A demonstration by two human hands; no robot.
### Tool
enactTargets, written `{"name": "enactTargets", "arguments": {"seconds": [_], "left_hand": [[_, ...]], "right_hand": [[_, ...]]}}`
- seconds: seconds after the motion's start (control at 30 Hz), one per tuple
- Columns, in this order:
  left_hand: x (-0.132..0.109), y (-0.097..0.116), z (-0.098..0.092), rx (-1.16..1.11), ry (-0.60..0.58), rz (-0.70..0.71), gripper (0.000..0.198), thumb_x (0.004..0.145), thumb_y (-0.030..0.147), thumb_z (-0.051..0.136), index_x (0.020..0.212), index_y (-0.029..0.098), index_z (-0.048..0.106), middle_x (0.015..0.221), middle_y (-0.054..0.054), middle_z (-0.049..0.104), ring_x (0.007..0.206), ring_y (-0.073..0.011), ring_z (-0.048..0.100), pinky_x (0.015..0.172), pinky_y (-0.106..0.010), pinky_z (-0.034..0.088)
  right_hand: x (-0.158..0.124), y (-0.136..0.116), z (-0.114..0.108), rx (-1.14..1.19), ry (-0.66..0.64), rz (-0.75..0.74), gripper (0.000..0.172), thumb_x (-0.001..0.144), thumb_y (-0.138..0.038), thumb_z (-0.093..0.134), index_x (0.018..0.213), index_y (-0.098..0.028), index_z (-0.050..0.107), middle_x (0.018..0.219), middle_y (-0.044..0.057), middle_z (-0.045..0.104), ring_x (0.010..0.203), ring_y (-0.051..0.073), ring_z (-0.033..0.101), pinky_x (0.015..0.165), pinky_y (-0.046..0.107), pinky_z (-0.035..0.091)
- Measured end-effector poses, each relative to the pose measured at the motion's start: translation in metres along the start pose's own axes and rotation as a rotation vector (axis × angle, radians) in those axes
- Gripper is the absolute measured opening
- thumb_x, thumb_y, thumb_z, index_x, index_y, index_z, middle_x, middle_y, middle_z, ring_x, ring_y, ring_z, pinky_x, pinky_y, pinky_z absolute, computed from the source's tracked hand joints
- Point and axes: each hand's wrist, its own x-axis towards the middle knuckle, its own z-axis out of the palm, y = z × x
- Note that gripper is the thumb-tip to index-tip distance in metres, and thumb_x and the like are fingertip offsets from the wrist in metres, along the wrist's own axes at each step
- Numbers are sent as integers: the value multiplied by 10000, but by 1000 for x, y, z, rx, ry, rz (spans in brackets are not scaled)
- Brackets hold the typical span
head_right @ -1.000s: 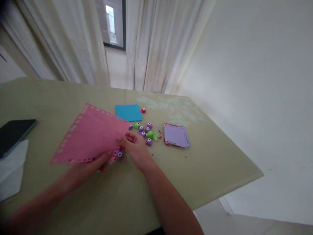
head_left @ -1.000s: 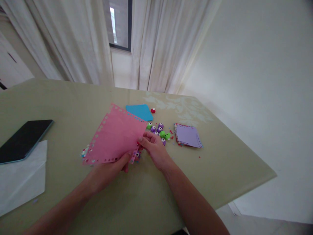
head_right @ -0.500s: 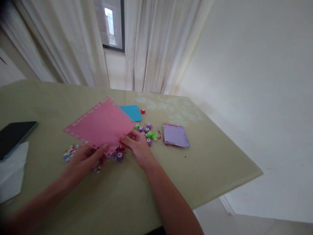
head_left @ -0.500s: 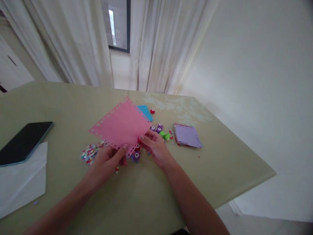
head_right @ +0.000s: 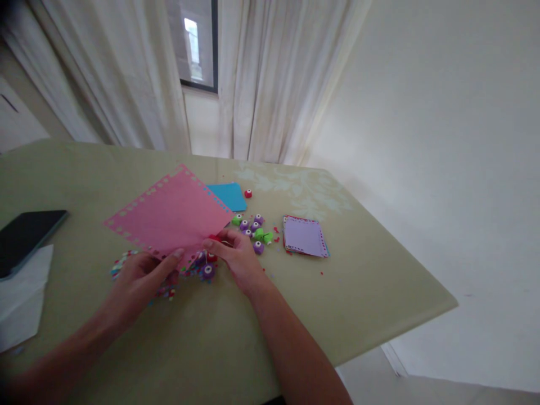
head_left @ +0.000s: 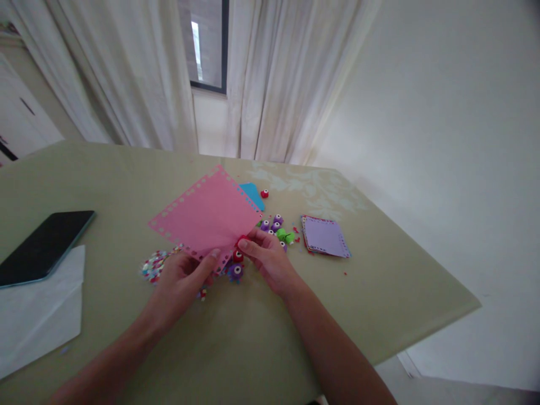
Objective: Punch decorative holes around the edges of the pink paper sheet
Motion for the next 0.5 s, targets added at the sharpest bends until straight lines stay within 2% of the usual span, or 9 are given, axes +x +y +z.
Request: {"name": "enactTargets", "arguments": {"seconds": [0.07,0.1,0.17,0.27,0.33,0.5], "left_hand": [[-1,1,-1,21,16,9,525,827,643,710,532,224,597,504,-10,600,499,-191,580,447,-279,455],[-2,2,-1,18,47,29,494,830,632,714,564,227,617,561,-20,650,578,-223,645,507,-302,524],[-3,4,0,-11,130,65,396,825,608,727,721,226,710,806,-60,785,848,-297,751,737,-385,640],[-4,6,2,-45,219,29,380,806,567,750,961,221,767,1115,-99,823,1143,-340,741,1032,-472,606],[-5,6,4,-48,242,-10,406,799,558,755,1025,221,767,1163,-108,818,1195,-348,730,1098,-496,573],[-5,7,4,-53,231,-14,417,811,565,745,1039,217,764,1195,-116,813,1237,-362,714,1168,-528,518]], "right_hand": [[-1,1,0,-30,-32,8,416,685,-466,991,930,-192,795,892,10,760,757,129,666,781,270,532],[-1,2,-1,-41,-51,16,420,702,-499,976,922,-194,790,880,7,750,755,131,662,772,270,528],[-3,3,-1,-68,-77,31,436,731,-564,944,893,-197,772,838,-2,719,731,130,643,730,265,511],[-4,4,0,-114,-88,33,449,768,-608,905,843,-198,738,751,-24,654,637,110,559,623,246,438],[-4,4,1,-114,-91,34,451,772,-606,904,839,-197,728,729,-31,631,609,103,519,596,243,403],[-3,5,3,-51,-85,54,438,744,-581,933,850,-203,737,776,-17,667,627,107,532,608,242,417]]}}
